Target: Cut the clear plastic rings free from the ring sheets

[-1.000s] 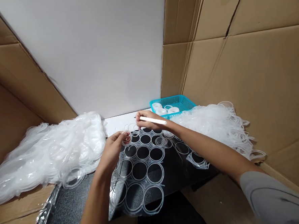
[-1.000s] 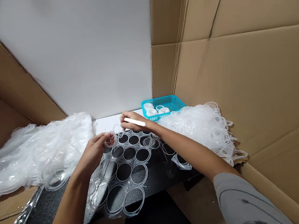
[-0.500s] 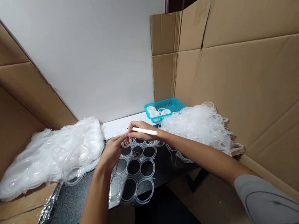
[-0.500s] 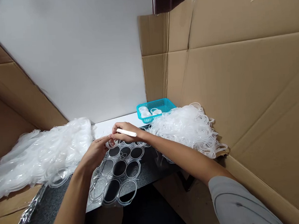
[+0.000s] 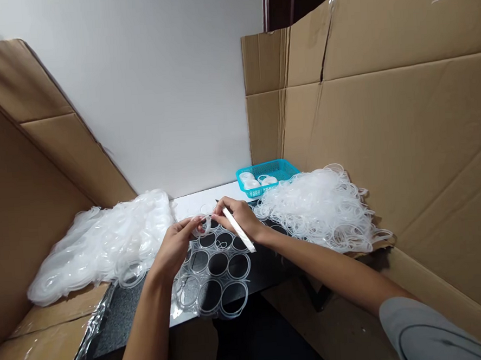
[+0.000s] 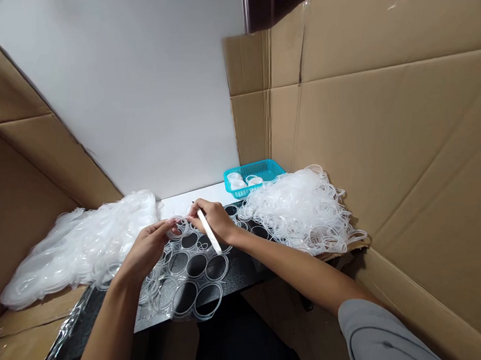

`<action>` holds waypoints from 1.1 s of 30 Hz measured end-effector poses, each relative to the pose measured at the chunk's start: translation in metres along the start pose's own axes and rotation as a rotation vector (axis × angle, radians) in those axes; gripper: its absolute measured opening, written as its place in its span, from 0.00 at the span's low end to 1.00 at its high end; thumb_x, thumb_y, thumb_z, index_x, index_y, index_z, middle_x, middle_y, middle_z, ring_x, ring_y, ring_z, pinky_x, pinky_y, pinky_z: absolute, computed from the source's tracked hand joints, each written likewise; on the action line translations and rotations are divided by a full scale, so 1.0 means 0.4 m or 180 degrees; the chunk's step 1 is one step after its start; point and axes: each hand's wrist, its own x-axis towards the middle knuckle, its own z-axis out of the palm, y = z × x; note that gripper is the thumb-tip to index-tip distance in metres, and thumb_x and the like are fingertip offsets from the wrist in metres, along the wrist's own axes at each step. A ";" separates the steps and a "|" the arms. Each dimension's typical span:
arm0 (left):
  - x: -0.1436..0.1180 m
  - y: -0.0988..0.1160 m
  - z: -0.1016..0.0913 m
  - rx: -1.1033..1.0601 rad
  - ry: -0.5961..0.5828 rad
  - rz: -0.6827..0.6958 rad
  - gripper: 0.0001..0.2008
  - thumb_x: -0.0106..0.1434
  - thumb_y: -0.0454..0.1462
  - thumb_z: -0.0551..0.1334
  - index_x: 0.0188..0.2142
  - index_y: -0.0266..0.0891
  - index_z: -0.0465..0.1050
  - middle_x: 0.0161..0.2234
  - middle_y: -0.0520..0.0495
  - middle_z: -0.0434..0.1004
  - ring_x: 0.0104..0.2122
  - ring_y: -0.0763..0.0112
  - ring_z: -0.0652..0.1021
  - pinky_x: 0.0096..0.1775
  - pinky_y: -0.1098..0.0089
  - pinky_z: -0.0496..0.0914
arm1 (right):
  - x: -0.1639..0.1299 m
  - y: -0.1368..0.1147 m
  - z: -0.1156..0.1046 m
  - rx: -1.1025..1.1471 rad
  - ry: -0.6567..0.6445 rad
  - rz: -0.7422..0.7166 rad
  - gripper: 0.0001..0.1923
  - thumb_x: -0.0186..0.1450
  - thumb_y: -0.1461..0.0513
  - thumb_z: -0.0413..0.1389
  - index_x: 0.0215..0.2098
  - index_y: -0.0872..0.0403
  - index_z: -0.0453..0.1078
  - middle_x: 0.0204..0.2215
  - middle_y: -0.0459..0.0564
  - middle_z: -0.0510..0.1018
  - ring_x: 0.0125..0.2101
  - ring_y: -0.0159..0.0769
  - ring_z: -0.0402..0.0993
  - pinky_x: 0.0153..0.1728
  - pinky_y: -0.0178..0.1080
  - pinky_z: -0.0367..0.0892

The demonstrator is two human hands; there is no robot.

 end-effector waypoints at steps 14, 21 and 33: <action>-0.036 0.014 -0.008 0.1396 -0.0111 -0.0328 0.22 0.54 0.56 0.66 0.23 0.41 0.71 0.22 0.53 0.67 0.24 0.72 0.63 0.30 0.69 0.57 | -0.025 0.088 -0.011 -0.0296 0.0036 0.0520 0.08 0.66 0.58 0.63 0.37 0.52 0.70 0.30 0.44 0.79 0.31 0.35 0.75 0.36 0.36 0.66; -0.030 0.020 -0.019 0.1371 0.0450 -0.0246 0.17 0.49 0.51 0.69 0.21 0.41 0.72 0.24 0.51 0.69 0.26 0.70 0.67 0.28 0.71 0.58 | -0.047 0.174 0.039 -0.1387 -0.1224 0.0679 0.12 0.62 0.64 0.69 0.41 0.54 0.72 0.36 0.49 0.81 0.38 0.38 0.77 0.38 0.36 0.65; -0.011 -0.076 0.029 -0.0110 0.0651 -0.0204 0.20 0.49 0.54 0.68 0.28 0.40 0.76 0.19 0.57 0.63 0.23 0.71 0.69 0.33 0.67 0.66 | -0.043 0.164 0.058 -0.1984 -0.1749 0.0404 0.07 0.68 0.70 0.57 0.41 0.54 0.73 0.40 0.51 0.83 0.39 0.39 0.78 0.39 0.37 0.61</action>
